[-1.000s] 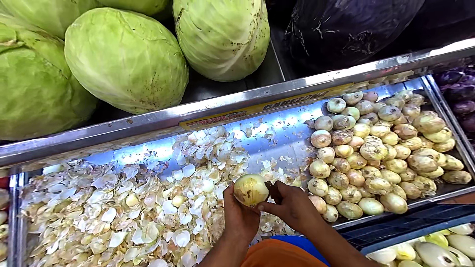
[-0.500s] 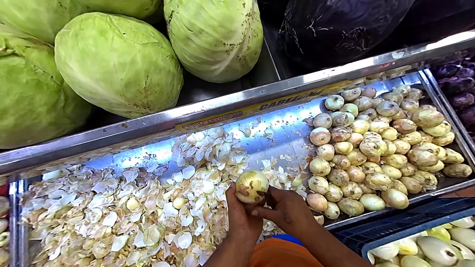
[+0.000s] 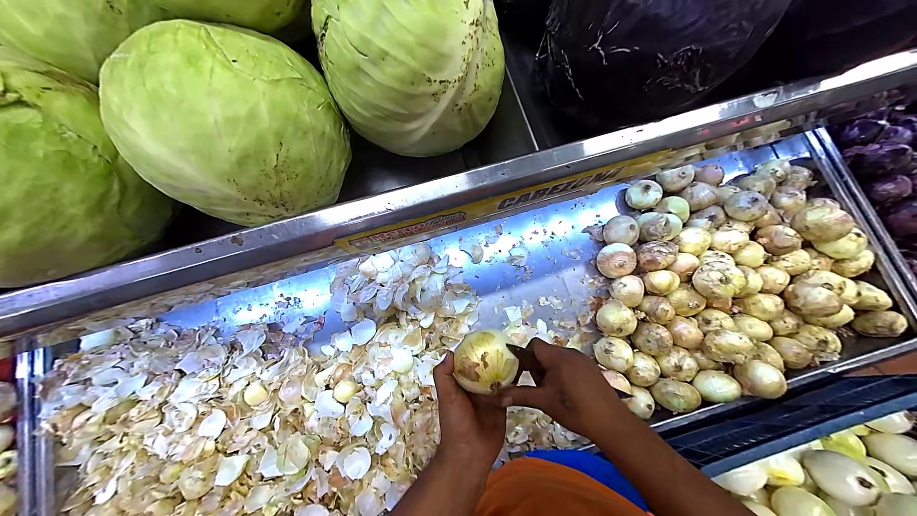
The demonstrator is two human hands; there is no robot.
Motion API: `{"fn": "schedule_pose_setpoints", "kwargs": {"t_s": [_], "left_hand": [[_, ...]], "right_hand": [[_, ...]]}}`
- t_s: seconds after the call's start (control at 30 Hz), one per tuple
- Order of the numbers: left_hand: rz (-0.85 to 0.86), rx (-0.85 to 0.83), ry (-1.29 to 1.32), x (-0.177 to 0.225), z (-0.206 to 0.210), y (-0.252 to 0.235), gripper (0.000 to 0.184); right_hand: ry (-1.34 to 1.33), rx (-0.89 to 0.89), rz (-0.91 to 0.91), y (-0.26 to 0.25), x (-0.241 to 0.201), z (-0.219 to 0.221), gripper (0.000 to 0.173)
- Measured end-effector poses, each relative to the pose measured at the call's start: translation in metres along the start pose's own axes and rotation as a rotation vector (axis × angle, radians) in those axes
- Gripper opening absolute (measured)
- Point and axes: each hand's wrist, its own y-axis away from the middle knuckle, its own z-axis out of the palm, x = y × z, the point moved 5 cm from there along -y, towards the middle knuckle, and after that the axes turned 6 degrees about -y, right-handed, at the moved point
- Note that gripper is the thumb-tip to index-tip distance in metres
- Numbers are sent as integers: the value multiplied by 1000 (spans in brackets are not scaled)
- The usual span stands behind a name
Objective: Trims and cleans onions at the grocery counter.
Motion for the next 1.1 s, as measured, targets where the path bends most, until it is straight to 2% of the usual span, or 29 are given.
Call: {"fn": "schedule_pose_setpoints", "kwargs": {"t_s": [0.27, 0.4, 0.43, 0.57, 0.6, 0.73, 0.83, 1.1], "left_hand": [[55, 26, -48, 0, -4, -2, 48], [27, 76, -131, 4, -5, -3, 54], [24, 73, -135, 6, -5, -5, 55], [104, -70, -100, 12, -16, -17, 49], [125, -104, -106, 13, -19, -18, 46], [232, -335, -206, 14, -25, -23, 54], [324, -471, -298, 15, -21, -19, 49], [394, -443, -412, 22, -20, -12, 42]], "right_hand": [[68, 186, -176, 13, -11, 22, 75], [24, 54, -414, 23, -21, 18, 68], [-2, 25, -426, 25, -21, 13, 65], [30, -75, -70, 20, 1, -9, 41], [53, -85, -27, 18, 4, -12, 40], [49, -70, -59, 13, -5, -16, 64], [122, -9, -132, 10, -17, -17, 70], [203, 220, -352, 14, -14, -4, 69]]}}
